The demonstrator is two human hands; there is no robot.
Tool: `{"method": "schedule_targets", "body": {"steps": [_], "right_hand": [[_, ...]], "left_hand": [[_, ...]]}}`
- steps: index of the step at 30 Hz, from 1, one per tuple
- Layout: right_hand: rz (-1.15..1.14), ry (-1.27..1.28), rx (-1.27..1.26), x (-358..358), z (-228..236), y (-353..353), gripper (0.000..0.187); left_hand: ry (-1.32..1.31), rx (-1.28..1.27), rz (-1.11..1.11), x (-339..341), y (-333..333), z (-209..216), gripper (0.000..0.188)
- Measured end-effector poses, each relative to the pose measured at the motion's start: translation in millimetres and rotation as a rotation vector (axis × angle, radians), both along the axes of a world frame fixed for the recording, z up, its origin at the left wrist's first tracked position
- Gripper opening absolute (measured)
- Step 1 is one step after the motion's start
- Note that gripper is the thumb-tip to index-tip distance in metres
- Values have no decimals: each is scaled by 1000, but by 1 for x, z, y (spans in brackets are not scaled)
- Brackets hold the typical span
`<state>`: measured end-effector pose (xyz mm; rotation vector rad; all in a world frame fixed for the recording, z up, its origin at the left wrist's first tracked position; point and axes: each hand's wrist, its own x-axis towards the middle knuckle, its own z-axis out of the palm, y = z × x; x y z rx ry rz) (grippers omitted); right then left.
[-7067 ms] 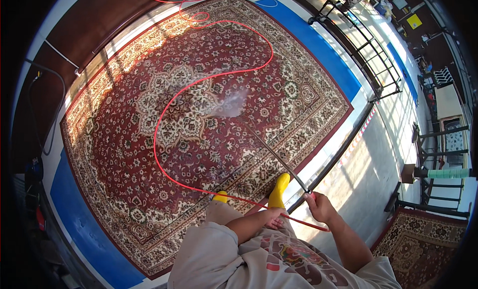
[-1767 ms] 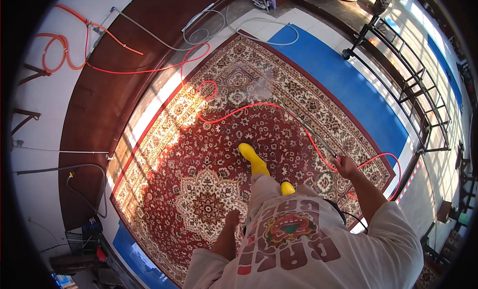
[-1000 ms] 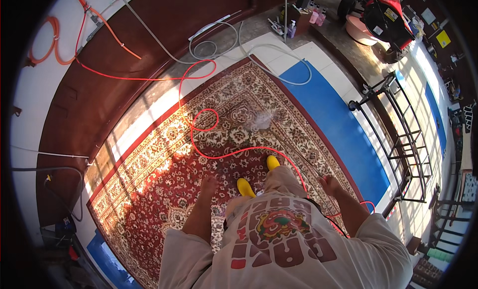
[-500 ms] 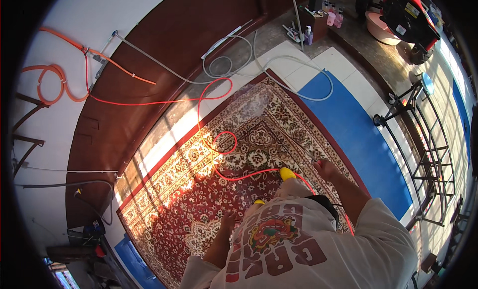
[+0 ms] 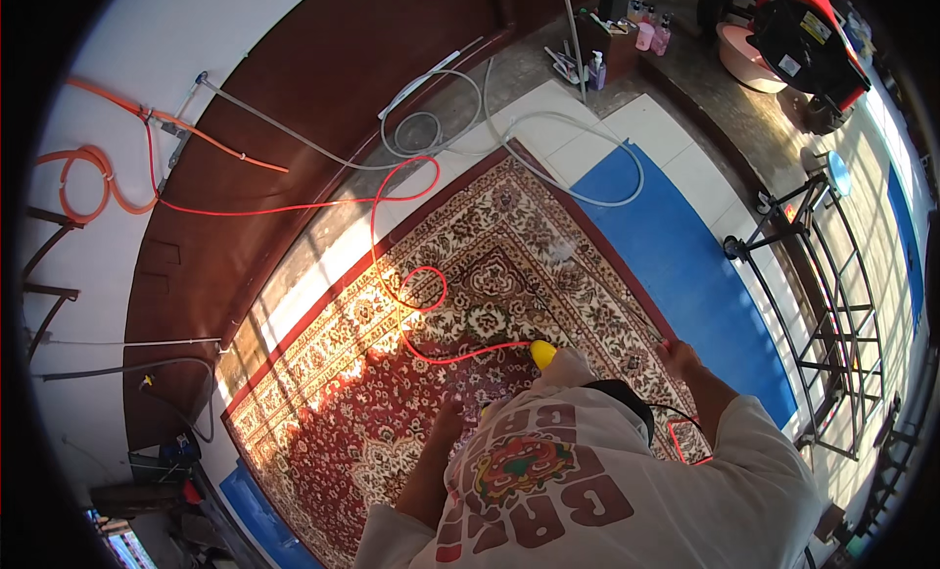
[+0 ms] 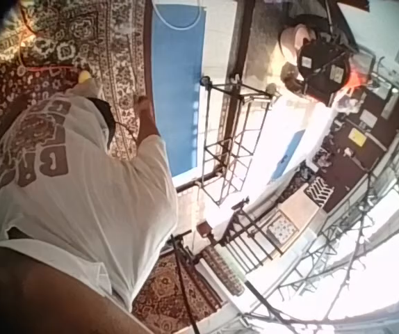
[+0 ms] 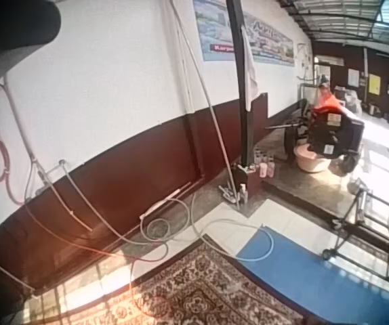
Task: Wash a large area rug using a high-pressure water spray wand.
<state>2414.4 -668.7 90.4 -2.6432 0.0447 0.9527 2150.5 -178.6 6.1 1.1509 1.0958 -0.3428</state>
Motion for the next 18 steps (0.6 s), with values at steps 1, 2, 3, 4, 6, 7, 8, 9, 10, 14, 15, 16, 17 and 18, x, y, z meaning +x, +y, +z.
{"method": "schedule_targets", "body": {"steps": [1, 2, 3, 4, 6, 7, 8, 9, 10, 14, 15, 16, 17, 18], "right_hand": [[-10, -8, -11, 8, -3, 1, 42], [-32, -18, -33, 13, -8, -5, 41], [-66, -10, 13, 19, -29, -14, 45], [-75, -6, 7, 24, -26, -14, 45], [-44, -12, -19, 52, 2, 15, 47], [-53, -3, 9, 62, 7, 23, 48], [-41, 1, 11, 71, 4, 27, 48], [-25, -65, 36, 78, -3, 30, 49], [-8, -132, 59, 86, -9, 33, 51], [47, -182, 95, 114, -23, 47, 55], [66, -176, 97, 121, -32, 49, 55], [79, -167, 99, 126, -34, 53, 55], [78, -196, 118, 130, -34, 58, 55], [75, -227, 136, 132, -35, 61, 55]], "left_hand": [[41, 65, -129, -15, 1, -2, 34], [80, 120, -269, -17, -2, 1, 33], [81, 118, -267, -20, -3, 4, 33], [120, -44, -66, -15, -7, 17, 30], [163, -193, 170, -23, -10, 34, 27], [43, -98, 110, -34, -13, 37, 27], [-75, -2, 51, -42, -14, 37, 27], [-70, 1, 64, -48, -15, 36, 27], [-33, -104, 229, -48, -17, 41, 27], [78, -66, 235, -50, -27, 56, 31], [183, 49, 91, -49, -30, 58, 34], [192, 49, 104, -45, -33, 67, 34], [199, 37, 110, -44, -35, 73, 36], [206, 25, 114, -45, -37, 78, 39]]}}
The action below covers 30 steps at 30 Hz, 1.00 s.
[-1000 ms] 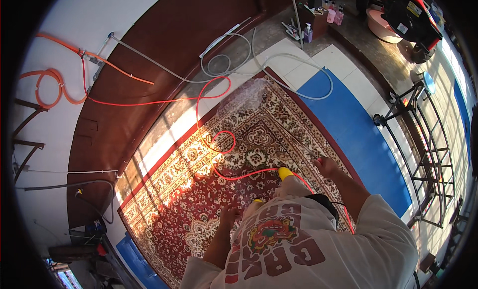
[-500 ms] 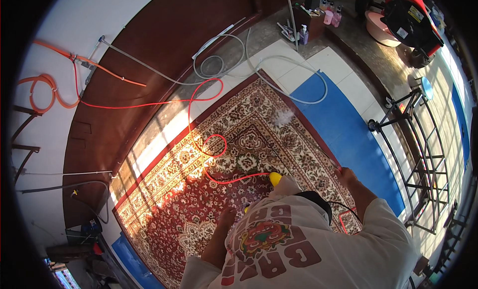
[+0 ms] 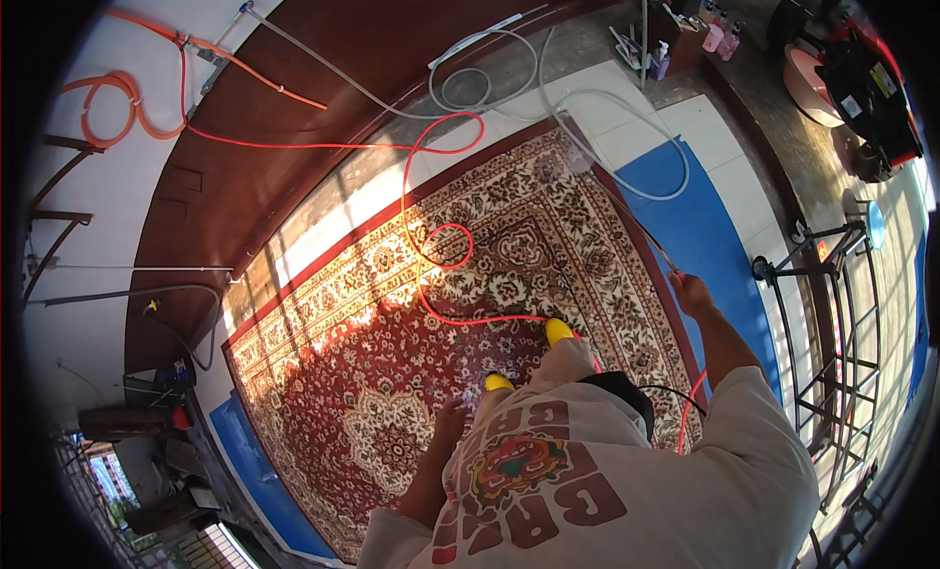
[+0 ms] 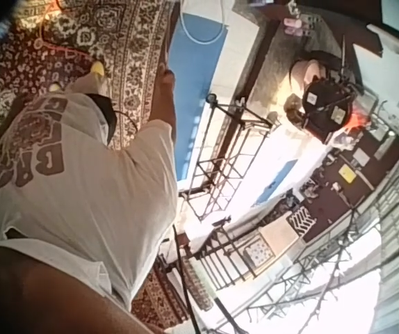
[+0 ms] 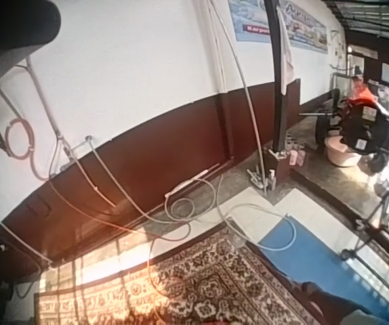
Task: Wash a large area rug using a high-pressure water spray wand.
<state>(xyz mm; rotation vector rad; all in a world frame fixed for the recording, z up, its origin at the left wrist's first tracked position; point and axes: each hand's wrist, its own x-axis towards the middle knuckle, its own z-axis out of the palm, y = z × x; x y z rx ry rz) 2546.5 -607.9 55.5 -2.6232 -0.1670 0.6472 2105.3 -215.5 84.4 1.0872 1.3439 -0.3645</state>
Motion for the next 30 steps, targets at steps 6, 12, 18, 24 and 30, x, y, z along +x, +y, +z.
{"method": "schedule_targets", "body": {"steps": [6, 12, 18, 24, 30], "right_hand": [[20, -48, 93, -6, 16, 25, 54], [-26, -119, 69, -70, 41, 16, 53], [-77, -138, -82, -164, 51, -23, 53], [-114, 1, -280, -269, 72, -84, 56], [-5, 208, -462, -355, 118, -137, 59]], "left_hand": [[65, 76, -137, -8, 4, 18, 36], [36, 115, -297, -12, 26, 26, 34], [-138, 141, -353, -48, 61, -29, 33], [-267, -222, 79, -111, 90, -85, 18], [35, -629, 298, -266, 103, -219, 16]]}}
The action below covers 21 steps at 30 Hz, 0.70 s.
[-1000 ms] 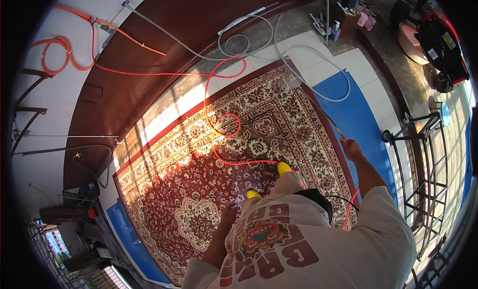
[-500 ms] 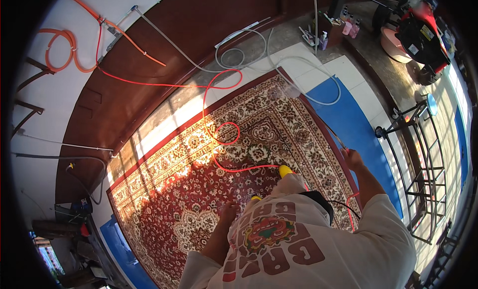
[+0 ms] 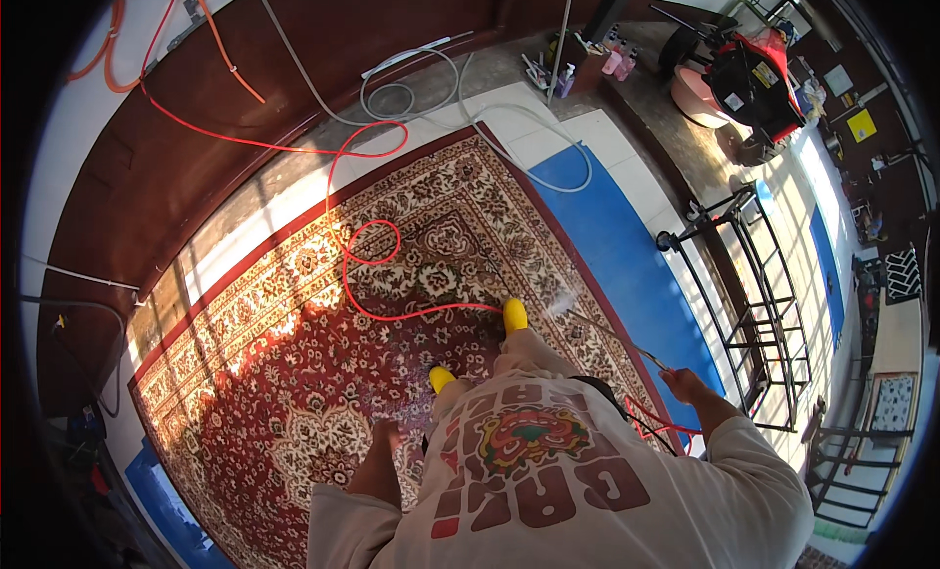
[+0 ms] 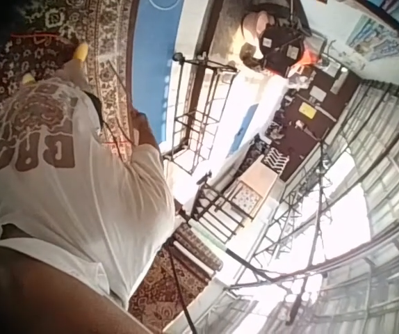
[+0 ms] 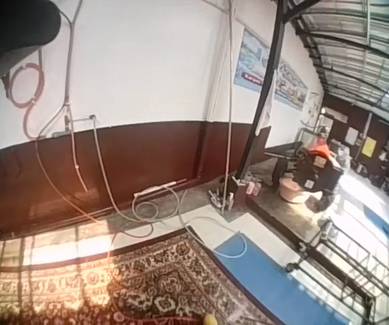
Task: Wash a large area rug using a high-pressure water spray wand.
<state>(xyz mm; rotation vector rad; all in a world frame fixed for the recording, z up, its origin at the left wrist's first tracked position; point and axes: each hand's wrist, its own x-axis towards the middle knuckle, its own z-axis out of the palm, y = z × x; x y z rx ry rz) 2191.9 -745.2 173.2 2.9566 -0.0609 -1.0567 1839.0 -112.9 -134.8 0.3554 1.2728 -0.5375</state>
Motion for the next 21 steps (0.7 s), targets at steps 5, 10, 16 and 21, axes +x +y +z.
{"method": "schedule_targets", "body": {"steps": [5, 10, 16, 21], "right_hand": [[-223, 63, -102, -51, 17, -60, 59], [-171, 11, -13, 18, -8, -60, 54], [-78, -3, 147, 136, -56, -80, 52], [-151, 41, 241, 223, -58, -75, 52]], "left_hand": [[131, 280, -405, 76, -47, 104, 10], [59, 331, -729, 107, -52, 111, 22], [50, 462, -455, 230, -72, 112, 24], [-215, 462, -338, 352, -140, 164, 13]]}}
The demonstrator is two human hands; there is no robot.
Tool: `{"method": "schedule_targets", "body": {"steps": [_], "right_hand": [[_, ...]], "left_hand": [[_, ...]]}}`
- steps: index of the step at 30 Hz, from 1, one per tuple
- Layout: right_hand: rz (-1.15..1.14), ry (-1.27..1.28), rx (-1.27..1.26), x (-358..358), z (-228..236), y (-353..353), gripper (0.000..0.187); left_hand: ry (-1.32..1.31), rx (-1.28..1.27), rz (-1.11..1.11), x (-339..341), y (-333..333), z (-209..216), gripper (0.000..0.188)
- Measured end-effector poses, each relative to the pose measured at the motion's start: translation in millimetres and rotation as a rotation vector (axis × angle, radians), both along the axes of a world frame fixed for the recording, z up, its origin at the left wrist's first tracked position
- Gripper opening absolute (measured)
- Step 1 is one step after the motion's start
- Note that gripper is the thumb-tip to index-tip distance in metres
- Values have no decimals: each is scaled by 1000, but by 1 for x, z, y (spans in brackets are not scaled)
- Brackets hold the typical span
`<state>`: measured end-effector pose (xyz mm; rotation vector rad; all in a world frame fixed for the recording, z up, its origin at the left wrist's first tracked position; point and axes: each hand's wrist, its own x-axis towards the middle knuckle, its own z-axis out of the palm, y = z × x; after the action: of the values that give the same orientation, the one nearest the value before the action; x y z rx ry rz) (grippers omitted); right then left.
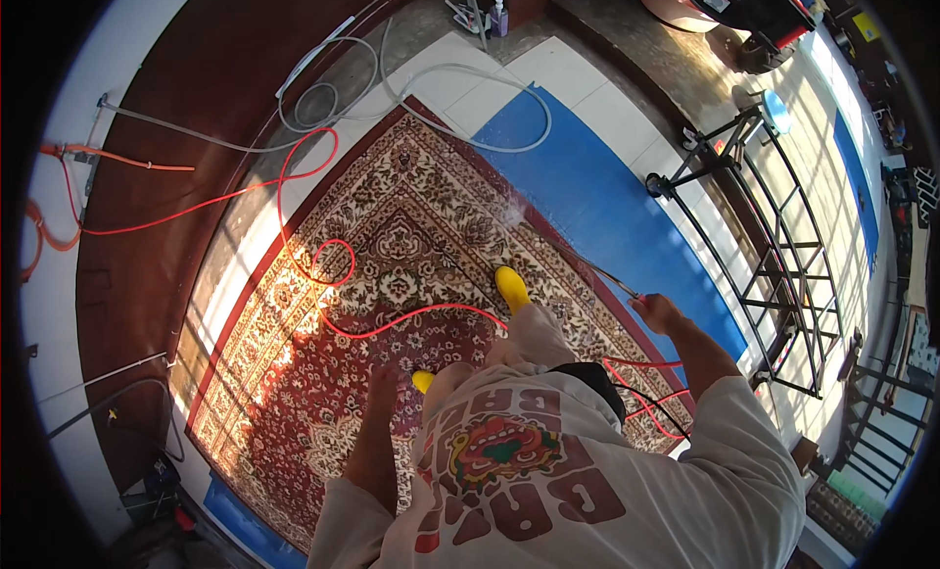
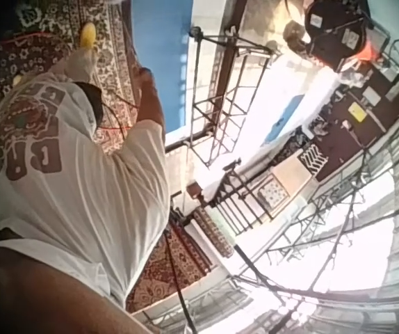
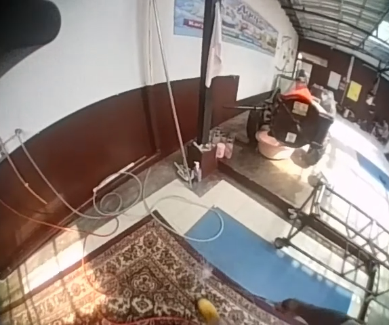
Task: Wash a large area rug using a high-pressure water spray wand.
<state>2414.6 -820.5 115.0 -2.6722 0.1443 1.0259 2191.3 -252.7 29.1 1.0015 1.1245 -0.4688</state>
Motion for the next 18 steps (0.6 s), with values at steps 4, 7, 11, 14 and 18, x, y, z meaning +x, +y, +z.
{"method": "schedule_targets", "body": {"steps": [4, 7, 11, 14, 18], "right_hand": [[35, 19, 42, 48, -19, -15, 53], [38, 35, 65, 63, -25, -24, 54], [16, 63, 87, 71, -35, -32, 53], [24, 42, 87, 68, -47, -39, 53], [6, 29, 109, 70, -48, -34, 52]], "left_hand": [[-110, 283, -214, 66, -75, 34, 17], [-191, 120, -131, 92, -100, 46, 20], [-105, 355, -491, 89, -96, 39, 22], [-11, 320, -435, 81, -91, 30, 24], [149, 401, -395, 65, -81, 20, 23]]}}
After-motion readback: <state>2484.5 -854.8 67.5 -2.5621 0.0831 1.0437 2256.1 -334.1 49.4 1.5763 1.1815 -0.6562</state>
